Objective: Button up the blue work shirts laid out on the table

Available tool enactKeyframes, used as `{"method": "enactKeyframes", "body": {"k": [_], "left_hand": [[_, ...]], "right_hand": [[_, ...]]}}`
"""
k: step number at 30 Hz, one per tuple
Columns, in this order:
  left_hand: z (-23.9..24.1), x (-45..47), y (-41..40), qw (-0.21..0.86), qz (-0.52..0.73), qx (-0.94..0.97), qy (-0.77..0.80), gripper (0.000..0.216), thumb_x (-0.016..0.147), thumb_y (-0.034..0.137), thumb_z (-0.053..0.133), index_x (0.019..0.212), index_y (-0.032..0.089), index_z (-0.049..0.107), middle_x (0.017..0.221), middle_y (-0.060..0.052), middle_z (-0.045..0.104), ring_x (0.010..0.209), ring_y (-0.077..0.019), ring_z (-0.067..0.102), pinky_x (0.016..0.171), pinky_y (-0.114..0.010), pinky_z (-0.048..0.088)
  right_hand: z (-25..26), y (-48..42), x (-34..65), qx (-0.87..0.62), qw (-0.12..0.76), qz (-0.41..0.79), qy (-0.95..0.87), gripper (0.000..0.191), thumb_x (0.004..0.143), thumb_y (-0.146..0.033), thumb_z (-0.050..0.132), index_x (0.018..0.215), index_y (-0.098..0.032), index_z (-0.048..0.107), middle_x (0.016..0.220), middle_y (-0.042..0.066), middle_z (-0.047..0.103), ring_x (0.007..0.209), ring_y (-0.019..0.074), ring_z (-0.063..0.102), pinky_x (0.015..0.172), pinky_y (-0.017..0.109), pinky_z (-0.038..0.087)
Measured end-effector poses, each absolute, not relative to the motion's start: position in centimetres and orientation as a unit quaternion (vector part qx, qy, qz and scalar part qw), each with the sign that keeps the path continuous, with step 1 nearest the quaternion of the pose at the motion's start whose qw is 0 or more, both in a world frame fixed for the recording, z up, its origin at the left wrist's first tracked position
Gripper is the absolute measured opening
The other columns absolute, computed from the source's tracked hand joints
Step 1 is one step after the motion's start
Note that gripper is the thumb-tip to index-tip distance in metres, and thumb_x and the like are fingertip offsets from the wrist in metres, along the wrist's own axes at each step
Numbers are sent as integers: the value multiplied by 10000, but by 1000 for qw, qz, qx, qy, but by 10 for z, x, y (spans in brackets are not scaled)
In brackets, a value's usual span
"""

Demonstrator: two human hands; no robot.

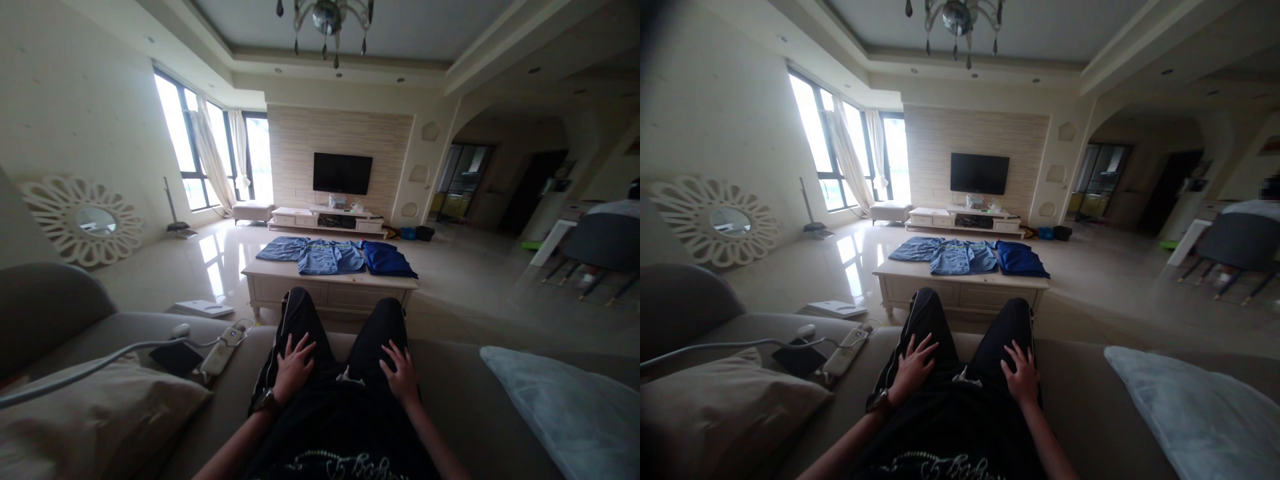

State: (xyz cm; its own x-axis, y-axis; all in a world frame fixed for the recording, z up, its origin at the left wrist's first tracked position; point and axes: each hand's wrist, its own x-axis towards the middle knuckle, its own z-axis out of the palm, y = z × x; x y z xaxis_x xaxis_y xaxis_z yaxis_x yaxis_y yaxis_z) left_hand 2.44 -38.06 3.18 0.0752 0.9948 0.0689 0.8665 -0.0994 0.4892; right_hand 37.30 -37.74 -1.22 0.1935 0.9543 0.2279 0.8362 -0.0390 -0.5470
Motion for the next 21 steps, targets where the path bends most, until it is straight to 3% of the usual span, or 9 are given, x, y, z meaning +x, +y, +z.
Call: {"method": "enactKeyframes", "body": {"k": [21], "left_hand": [[29, 25, -378, 165, 189, 713, 655, 519, 958, 319, 500, 1466, 420, 544, 1704, 61, 265, 1610, -363, -30, 1166, -794, 206]], "right_hand": [[-10, -378, 372, -721, 278, 86, -629, 518, 937, -549, 433, 1398, -398, 613, 1629, -23, 413, 1548, 382, 242, 1106, 742, 349]]}}
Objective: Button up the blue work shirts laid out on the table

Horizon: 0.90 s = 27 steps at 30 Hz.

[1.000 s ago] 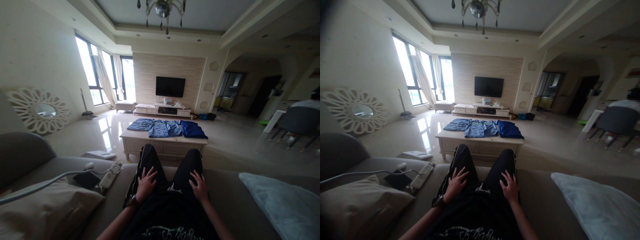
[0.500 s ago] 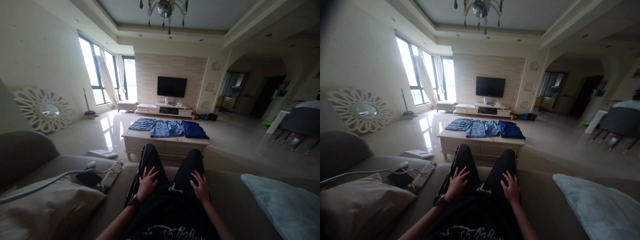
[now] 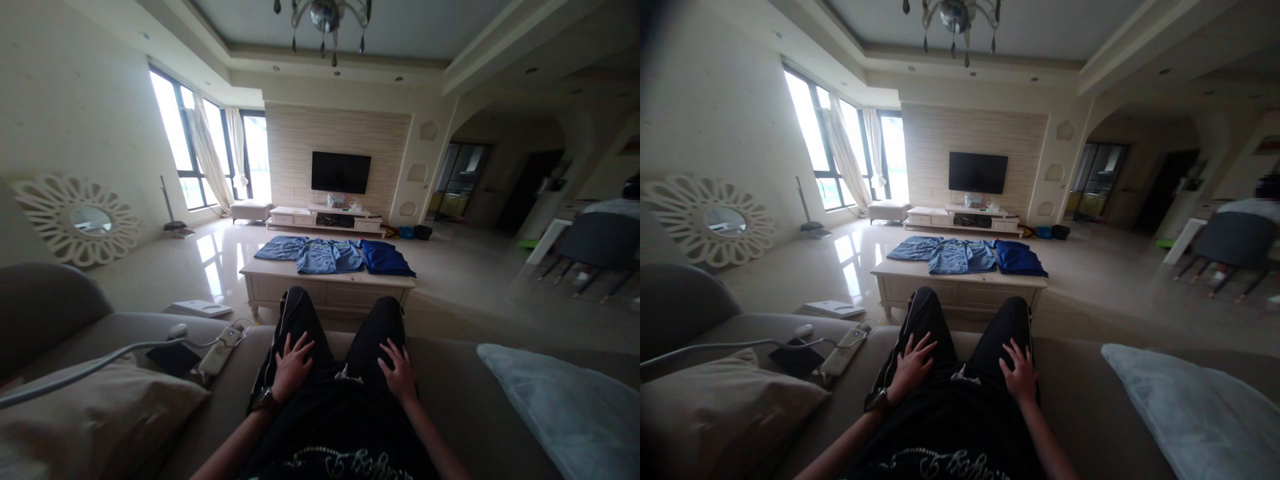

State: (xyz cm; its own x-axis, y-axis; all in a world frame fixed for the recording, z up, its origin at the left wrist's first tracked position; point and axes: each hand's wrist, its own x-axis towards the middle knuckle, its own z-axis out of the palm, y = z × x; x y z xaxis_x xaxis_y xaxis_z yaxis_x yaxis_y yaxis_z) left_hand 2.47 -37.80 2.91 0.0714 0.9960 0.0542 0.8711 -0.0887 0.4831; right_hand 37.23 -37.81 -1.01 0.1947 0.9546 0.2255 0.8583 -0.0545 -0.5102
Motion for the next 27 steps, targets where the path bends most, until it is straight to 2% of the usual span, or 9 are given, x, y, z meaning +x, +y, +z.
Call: {"method": "enactKeyframes", "body": {"k": [8, 11, 14, 16, 20, 23, 27], "left_hand": [[32, 25, -381, 156, 182, 715, 657, 523, 955, 336, 478, 1468, 413, 544, 1699, 59, 284, 1608, -370, -5, 1169, -769, 242], [45, 26, -379, 161, 162, 717, 659, 535, 929, 328, 492, 1455, 394, 561, 1687, 40, 319, 1597, -403, 40, 1156, -781, 248], [72, 37, -367, 152, 122, 724, 661, 462, 893, 344, 537, 1335, 327, 671, 1590, -48, 473, 1519, -474, 245, 1148, -811, 189], [94, 53, -350, 147, 119, 737, 649, 381, 912, 384, 521, 1213, 274, 728, 1409, -109, 617, 1384, -442, 444, 1142, -801, 202], [130, 109, -299, 157, 164, 784, 578, 326, 924, 377, 525, 1136, 242, 734, 1252, -111, 700, 1241, -327, 573, 1140, -620, 357], [146, 155, -259, 190, 173, 802, 539, 301, 917, 351, 519, 1070, 236, 751, 1158, -106, 745, 1144, -293, 640, 1017, -456, 477], [158, 200, -199, 262, 168, 794, 522, 292, 905, 321, 508, 1017, 250, 768, 1069, -82, 781, 1026, -236, 702, 874, -317, 510]], "right_hand": [[-9, -379, 371, -719, 286, 97, -626, 531, 934, -544, 426, 1405, -385, 610, 1633, -7, 406, 1541, 388, 236, 1114, 746, 316], [-5, -380, 371, -718, 288, 97, -626, 524, 928, -526, 440, 1397, -377, 619, 1616, -9, 431, 1529, 386, 251, 1121, 720, 326], [8, -374, 374, -715, 285, 80, -634, 443, 898, -469, 508, 1279, -356, 704, 1530, -4, 530, 1461, 353, 352, 1120, 614, 380], [23, -363, 377, -711, 287, 63, -639, 347, 877, -416, 546, 1126, -314, 765, 1408, 23, 619, 1372, 312, 439, 1101, 521, 410], [53, -324, 381, -702, 303, 46, -643, 269, 873, -371, 557, 1005, -258, 764, 1250, 56, 685, 1262, 276, 499, 1080, 452, 399], [69, -291, 381, -691, 298, 56, -657, 257, 869, -368, 561, 979, -245, 758, 1218, 69, 695, 1233, 275, 517, 1060, 426, 409], [71, -242, 389, -678, 277, 83, -676, 228, 850, -344, 569, 943, -236, 748, 1167, 79, 703, 1186, 273, 561, 1042, 410, 437]]}}
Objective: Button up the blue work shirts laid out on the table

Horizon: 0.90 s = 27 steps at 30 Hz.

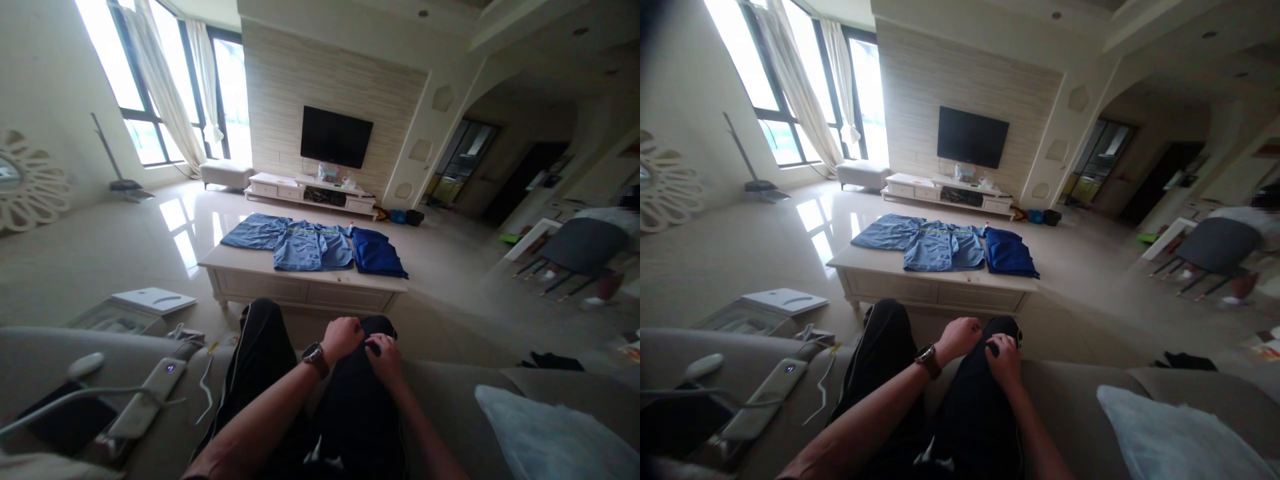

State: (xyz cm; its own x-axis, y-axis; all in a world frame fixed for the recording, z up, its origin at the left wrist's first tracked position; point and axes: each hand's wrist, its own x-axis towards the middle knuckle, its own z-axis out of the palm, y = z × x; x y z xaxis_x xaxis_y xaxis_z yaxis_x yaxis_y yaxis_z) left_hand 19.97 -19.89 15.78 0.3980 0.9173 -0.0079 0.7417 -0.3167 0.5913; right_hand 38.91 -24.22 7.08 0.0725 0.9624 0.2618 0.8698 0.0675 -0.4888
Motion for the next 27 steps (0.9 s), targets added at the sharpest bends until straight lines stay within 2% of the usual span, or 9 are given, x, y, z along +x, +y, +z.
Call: {"method": "enactKeyframes", "body": {"k": [3, 7, 11, 15, 18, 20, 22, 25, 27], "left_hand": [[158, 217, -142, 294, 159, 784, 523, 296, 905, 304, 497, 1004, 252, 772, 1051, -76, 788, 992, -218, 721, 833, -284, 512], [141, 222, -59, 309, 130, 781, 527, 294, 910, 305, 496, 1005, 250, 768, 1051, -84, 789, 1001, -238, 731, 849, -306, 523], [104, 216, 13, 308, 95, 801, 505, 298, 895, 261, 485, 995, 219, 763, 1047, -108, 786, 1013, -263, 738, 865, -333, 534], [63, 203, 56, 319, 49, 822, 470, 305, 877, 234, 482, 1007, 188, 754, 1073, -140, 776, 1031, -300, 739, 876, -380, 552], [48, 195, 66, 334, -17, 829, 449, 317, 860, 198, 491, 1026, 160, 758, 1096, -171, 765, 1052, -340, 731, 915, -450, 551], [47, 193, 66, 339, -51, 839, 422, 317, 862, 200, 506, 1037, 138, 763, 1106, -196, 757, 1073, -367, 720, 957, -504, 534], [49, 194, 63, 359, -69, 843, 395, 322, 871, 211, 514, 1054, 131, 767, 1117, -204, 753, 1090, -375, 713, 987, -534, 521], [49, 197, 57, 391, -97, 836, 372, 349, 878, 228, 526, 1121, 132, 758, 1174, -212, 738, 1129, -384, 698, 1011, -555, 511], [48, 198, 54, 395, -115, 835, 365, 364, 878, 233, 543, 1160, 127, 748, 1203, -219, 728, 1154, -394, 685, 1024, -567, 502]], "right_hand": [[61, -191, 410, -673, 273, 107, -679, 197, 839, -298, 562, 919, -228, 728, 1107, 82, 705, 1120, 252, 610, 1025, 385, 462], [46, -98, 443, -677, 257, 142, -675, 173, 843, -277, 544, 898, -220, 698, 1009, 72, 698, 1015, 230, 649, 948, 341, 505], [38, 25, 462, -706, 192, 101, -674, 175, 863, -248, 526, 890, -204, 693, 998, 78, 703, 1009, 229, 657, 944, 333, 500], [33, 162, 467, -728, 131, 53, -670, 293, 870, -222, 546, 1112, -168, 701, 1218, 116, 692, 1162, 232, 635, 1021, 317, 480], [15, 242, 472, -735, 124, 33, -666, 500, 919, -246, 514, 1404, -137, 569, 1523, 148, 517, 1423, 250, 466, 1160, 345, 392], [-6, 269, 478, -747, 102, 29, -656, 610, 946, -299, 513, 1537, -171, 439, 1639, 124, 381, 1530, 276, 323, 1209, 411, 348], [-30, 277, 484, -758, 79, 33, -646, 638, 977, -354, 486, 1586, -201, 372, 1658, 105, 356, 1555, 294, 279, 1218, 468, 336], [-56, 268, 493, -774, 85, 30, -627, 616, 1017, -395, 405, 1573, -130, 394, 1602, 157, 438, 1508, 281, 386, 1199, 424, 370], [-59, 262, 499, -780, 105, 27, -616, 608, 1011, -414, 419, 1533, -104, 459, 1546, 183, 504, 1432, 272, 495, 1155, 373, 421]]}}
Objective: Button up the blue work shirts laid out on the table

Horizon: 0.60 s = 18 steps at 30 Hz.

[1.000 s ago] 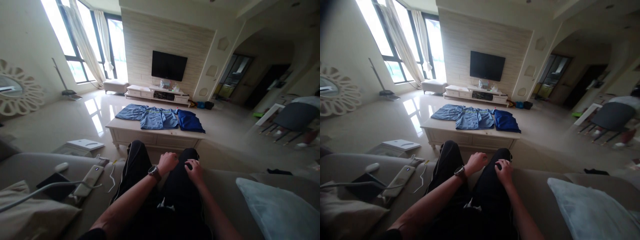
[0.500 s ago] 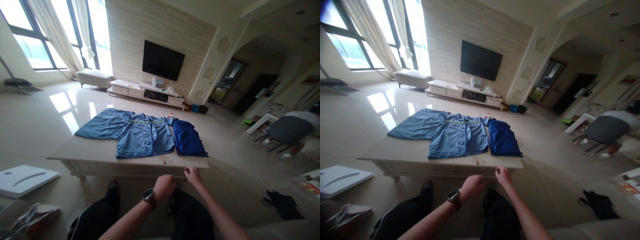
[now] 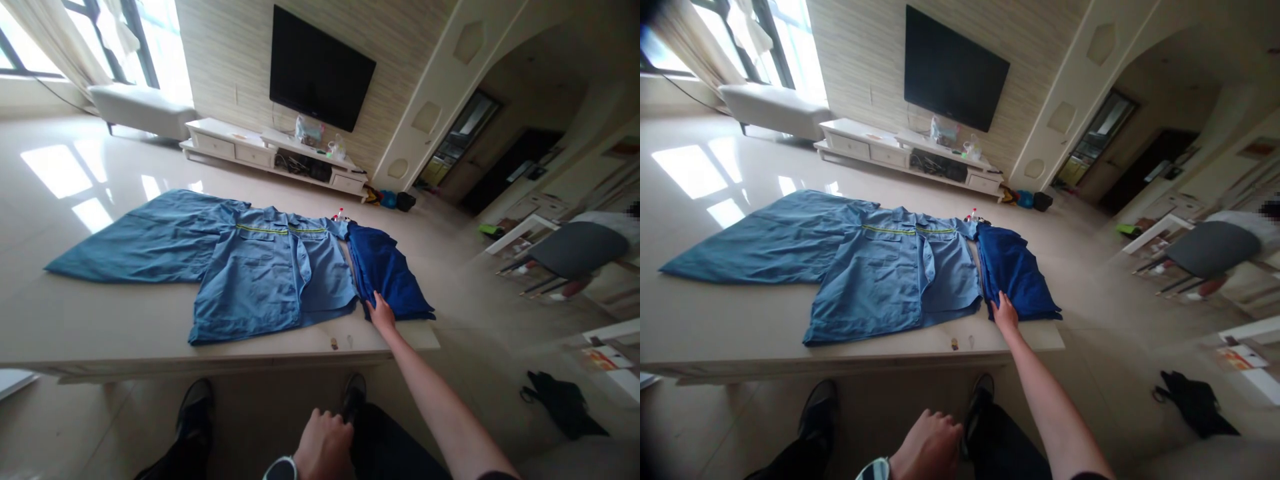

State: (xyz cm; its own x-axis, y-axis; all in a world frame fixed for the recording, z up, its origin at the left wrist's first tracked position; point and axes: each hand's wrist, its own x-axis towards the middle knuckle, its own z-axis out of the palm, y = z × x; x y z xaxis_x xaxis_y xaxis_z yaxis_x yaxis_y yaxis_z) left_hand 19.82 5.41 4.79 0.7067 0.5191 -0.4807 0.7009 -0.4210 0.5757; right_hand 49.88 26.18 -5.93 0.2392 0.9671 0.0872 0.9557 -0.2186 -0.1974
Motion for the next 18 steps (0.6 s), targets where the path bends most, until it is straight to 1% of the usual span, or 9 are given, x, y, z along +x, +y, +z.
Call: {"method": "enactKeyframes", "body": {"k": [3, 5, 7, 9, 10, 12, 15, 17, 18], "left_hand": [[47, 198, 51, 390, -124, 835, 369, 357, 891, 198, 527, 1156, 119, 752, 1188, -223, 732, 1148, -385, 690, 1025, -555, 503], [49, 198, 49, 387, -129, 833, 374, 349, 892, 173, 523, 1141, 110, 760, 1174, -224, 736, 1145, -378, 694, 1027, -541, 506], [53, 196, 48, 384, -136, 833, 374, 345, 885, 170, 543, 1144, 102, 760, 1175, -226, 737, 1149, -378, 693, 1030, -533, 508], [57, 195, 47, 377, -141, 837, 370, 341, 884, 177, 553, 1141, 97, 761, 1175, -230, 737, 1145, -381, 695, 1025, -530, 512], [58, 195, 46, 373, -142, 839, 369, 338, 885, 179, 551, 1135, 94, 762, 1171, -231, 738, 1139, -380, 699, 1021, -528, 515], [60, 193, 44, 368, -143, 843, 366, 325, 889, 177, 542, 1105, 96, 770, 1156, -230, 743, 1123, -374, 707, 1008, -517, 524], [59, 190, 42, 364, -140, 845, 366, 300, 880, 183, 555, 1072, 125, 777, 1126, -215, 756, 1090, -361, 723, 983, -502, 539], [59, 186, 44, 358, -132, 847, 370, 279, 878, 207, 570, 1052, 142, 780, 1101, -210, 763, 1068, -358, 731, 966, -503, 544], [60, 183, 45, 355, -126, 848, 373, 272, 877, 216, 577, 1044, 146, 780, 1092, -210, 764, 1060, -358, 733, 960, -505, 545]], "right_hand": [[-43, 259, 506, -771, 118, 28, -625, 487, 995, -357, 439, 1398, -151, 621, 1439, 150, 619, 1329, 254, 592, 1127, 342, 439], [-27, 261, 507, -770, 121, 20, -626, 461, 1012, -315, 379, 1323, -150, 677, 1372, 157, 666, 1285, 246, 620, 1121, 331, 430], [-15, 264, 503, -777, 130, 2, -616, 516, 1039, -303, 293, 1359, -101, 643, 1395, 194, 641, 1296, 242, 607, 1127, 324, 409], [-10, 265, 496, -776, 133, -7, -617, 544, 1047, -282, 249, 1406, -56, 589, 1454, 210, 588, 1351, 225, 560, 1149, 306, 379], [-10, 264, 491, -772, 128, -3, -623, 528, 1041, -263, 265, 1405, -57, 588, 1465, 198, 583, 1369, 213, 543, 1156, 293, 371], [-13, 259, 480, -760, 110, 17, -640, 458, 998, -219, 374, 1353, -89, 633, 1440, 164, 614, 1364, 201, 545, 1147, 276, 381], [-11, 248, 464, -743, 90, 37, -662, 417, 907, -177, 529, 1290, -84, 667, 1427, 187, 616, 1364, 249, 536, 1135, 324, 403], [-2, 240, 450, -730, 98, 32, -676, 417, 913, -194, 537, 1291, -61, 653, 1444, 218, 589, 1380, 282, 502, 1149, 377, 385], [4, 237, 441, -720, 107, 28, -685, 411, 933, -215, 520, 1294, -64, 645, 1437, 215, 591, 1376, 279, 496, 1157, 385, 374]]}}
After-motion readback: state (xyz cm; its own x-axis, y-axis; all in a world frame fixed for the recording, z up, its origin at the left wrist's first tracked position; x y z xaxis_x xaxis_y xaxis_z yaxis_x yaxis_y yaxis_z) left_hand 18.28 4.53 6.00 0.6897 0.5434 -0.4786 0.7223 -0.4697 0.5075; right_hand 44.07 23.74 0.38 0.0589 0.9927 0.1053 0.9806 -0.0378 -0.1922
